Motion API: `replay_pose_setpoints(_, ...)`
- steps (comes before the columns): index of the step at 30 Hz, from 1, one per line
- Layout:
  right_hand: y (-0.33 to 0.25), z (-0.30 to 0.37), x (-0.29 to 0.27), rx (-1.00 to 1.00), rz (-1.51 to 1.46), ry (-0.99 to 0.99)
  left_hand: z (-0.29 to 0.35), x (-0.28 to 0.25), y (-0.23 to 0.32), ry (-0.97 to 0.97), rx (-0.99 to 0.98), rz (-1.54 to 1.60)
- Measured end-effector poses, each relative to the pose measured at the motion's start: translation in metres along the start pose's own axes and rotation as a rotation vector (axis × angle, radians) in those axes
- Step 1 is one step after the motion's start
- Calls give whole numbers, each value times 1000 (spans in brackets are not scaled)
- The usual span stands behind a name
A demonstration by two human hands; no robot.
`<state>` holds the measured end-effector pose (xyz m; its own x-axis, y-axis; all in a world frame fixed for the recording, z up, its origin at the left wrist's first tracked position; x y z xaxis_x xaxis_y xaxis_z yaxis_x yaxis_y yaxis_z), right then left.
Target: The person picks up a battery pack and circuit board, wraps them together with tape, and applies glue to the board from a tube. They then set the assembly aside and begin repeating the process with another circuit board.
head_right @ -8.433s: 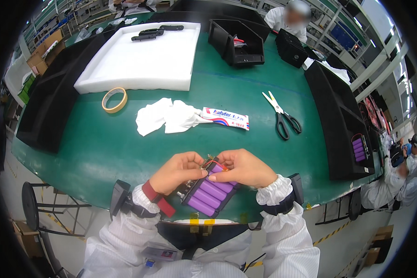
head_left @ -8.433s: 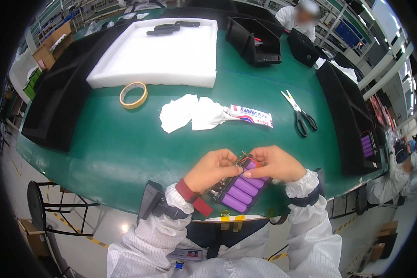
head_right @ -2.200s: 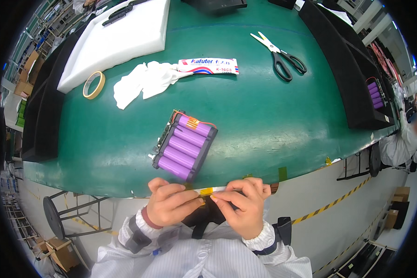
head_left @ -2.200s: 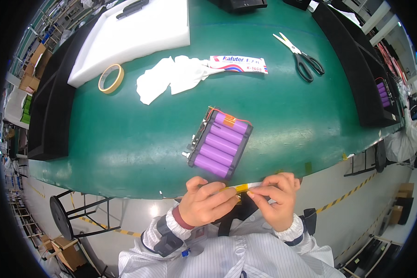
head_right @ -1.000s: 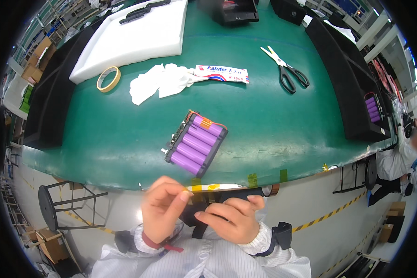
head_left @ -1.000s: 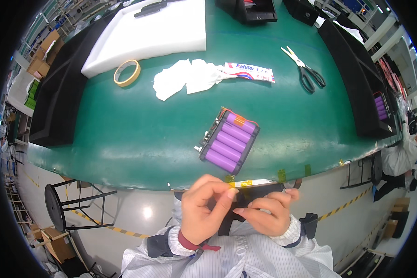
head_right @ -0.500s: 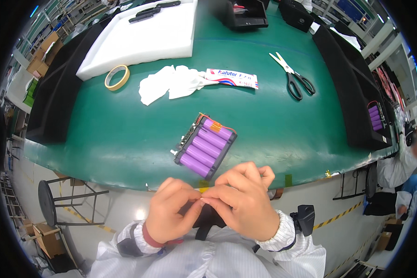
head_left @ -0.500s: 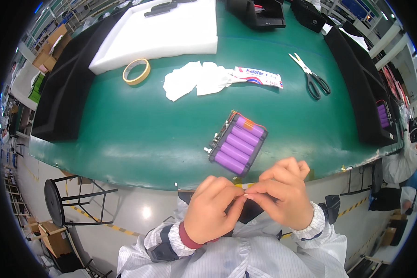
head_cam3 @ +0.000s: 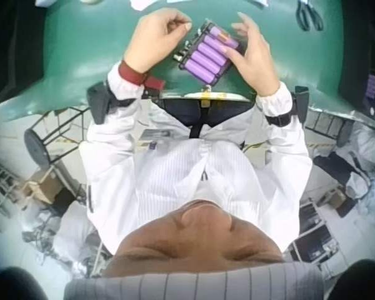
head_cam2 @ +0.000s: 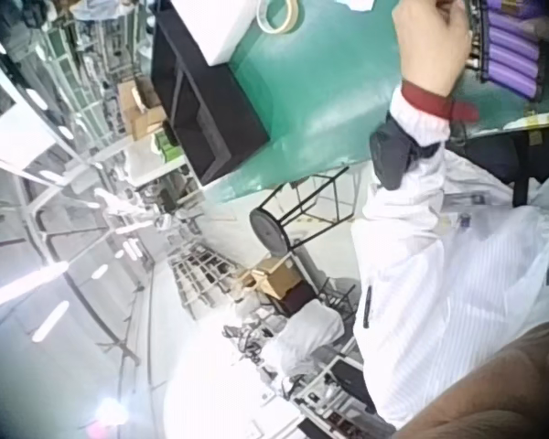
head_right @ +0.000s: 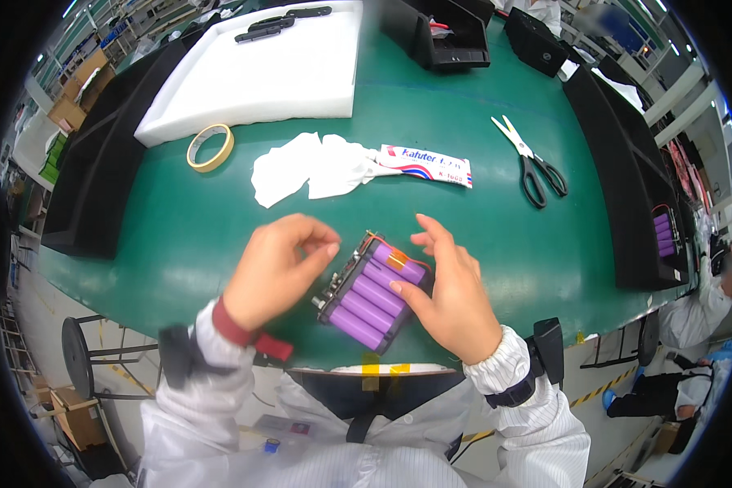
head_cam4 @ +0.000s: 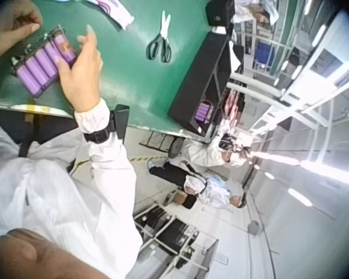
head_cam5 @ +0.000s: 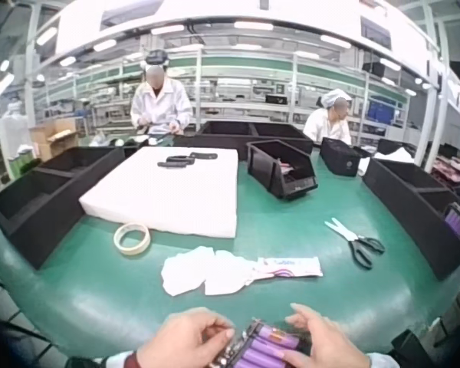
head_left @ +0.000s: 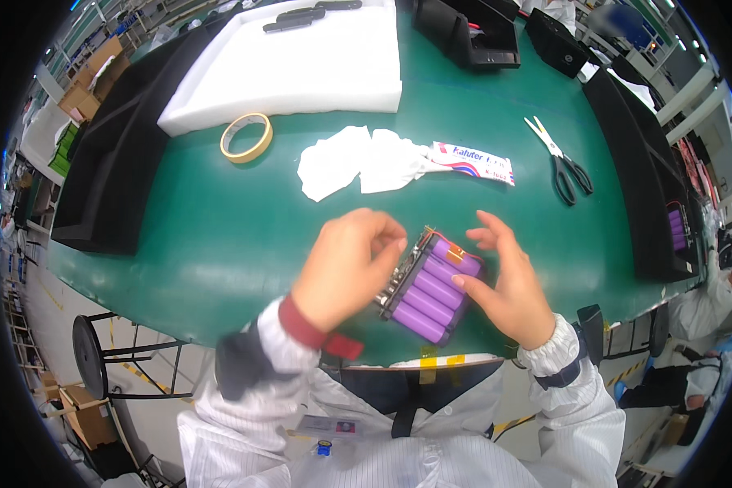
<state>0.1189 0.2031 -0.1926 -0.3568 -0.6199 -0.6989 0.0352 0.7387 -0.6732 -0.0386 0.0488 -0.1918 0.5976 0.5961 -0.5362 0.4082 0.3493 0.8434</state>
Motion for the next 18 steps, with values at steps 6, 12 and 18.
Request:
replay_pose_setpoints(6, 11, -16, 5, 6, -238, -108, -37, 17, -26, -525, -411, 231)
replay_pose_setpoints(12, 15, -28, 13, 25, -353, -257, -26, 12, -38, -617, -543, 470)
replay_pose_setpoints(18, -1, -24, 13, -94, -215, -69, -23, 11, -41, -608, -525, 515)
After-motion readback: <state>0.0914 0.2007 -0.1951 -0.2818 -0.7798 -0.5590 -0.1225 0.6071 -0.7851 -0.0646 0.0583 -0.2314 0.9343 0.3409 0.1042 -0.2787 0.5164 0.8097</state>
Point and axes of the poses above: each hand's wrist, its own z-axis away from the middle knuckle, its own x-axis out of the palm, y = z × x, the point moved 3 cm from there along -z, towards the middle knuckle, and after that the axes turned 11 degrees about -x, right-handed, at the moved point
